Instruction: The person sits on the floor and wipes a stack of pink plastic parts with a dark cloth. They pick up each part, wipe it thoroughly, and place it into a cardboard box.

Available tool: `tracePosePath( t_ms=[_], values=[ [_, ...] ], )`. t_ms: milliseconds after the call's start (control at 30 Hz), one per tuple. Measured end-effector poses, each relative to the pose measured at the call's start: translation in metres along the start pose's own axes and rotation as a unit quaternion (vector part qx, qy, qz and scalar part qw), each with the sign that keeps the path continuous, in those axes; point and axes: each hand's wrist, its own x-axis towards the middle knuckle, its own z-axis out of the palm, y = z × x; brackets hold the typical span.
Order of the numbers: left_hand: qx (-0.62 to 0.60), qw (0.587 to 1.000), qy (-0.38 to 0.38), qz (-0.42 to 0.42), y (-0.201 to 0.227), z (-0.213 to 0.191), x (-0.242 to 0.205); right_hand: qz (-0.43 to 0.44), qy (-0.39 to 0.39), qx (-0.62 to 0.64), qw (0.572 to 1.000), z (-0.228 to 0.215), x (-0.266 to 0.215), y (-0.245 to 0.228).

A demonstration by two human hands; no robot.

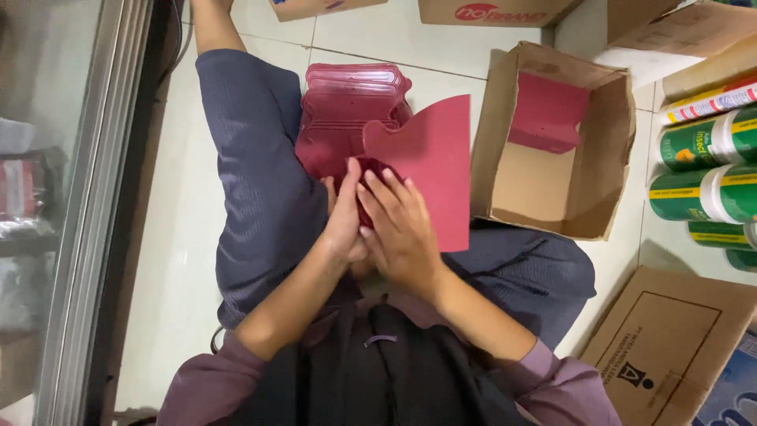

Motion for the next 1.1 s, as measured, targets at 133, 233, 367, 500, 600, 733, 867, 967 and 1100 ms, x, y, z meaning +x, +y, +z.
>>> tracePosePath(
  t_ms=[133,233,367,500,600,733,867,967,1100],
  values=[
    [-0.039,0.986,0.020,-0.162,0.019,0.000,0.008,0.006,-0.058,-0.057,0.997,-0.025,0.023,0.035],
    [0.011,0.986,-0.086,-0.140,-0.012,-0.016,0.018,0.054,0.008,-0.117,0.992,-0.036,0.031,0.054],
    [0.084,0.995,-0.053,-0.025,-0.034,-0.025,0.023,0.096,0.003,-0.101,0.990,-0.027,0.031,0.042],
    [0.211,0.968,-0.025,0.130,-0.072,-0.049,0.041,0.001,-0.007,-0.097,0.995,-0.017,0.022,0.020],
    [0.120,0.966,-0.214,-0.083,-0.041,-0.040,0.024,0.014,0.006,-0.144,0.989,-0.027,0.027,0.050],
    [0.046,0.993,-0.109,-0.024,-0.019,-0.027,0.017,0.097,0.102,-0.114,0.983,-0.059,0.028,0.085],
    [0.158,0.970,-0.169,-0.078,0.016,-0.040,0.028,0.369,0.255,0.187,0.874,-0.068,0.010,0.107],
    [0.142,0.978,-0.140,-0.061,-0.005,-0.044,0.029,0.346,0.340,0.192,0.853,-0.074,0.008,0.093],
    [0.140,0.987,-0.079,-0.026,-0.023,-0.035,0.031,0.170,0.239,0.139,0.946,-0.052,0.011,0.056]
  ],
)
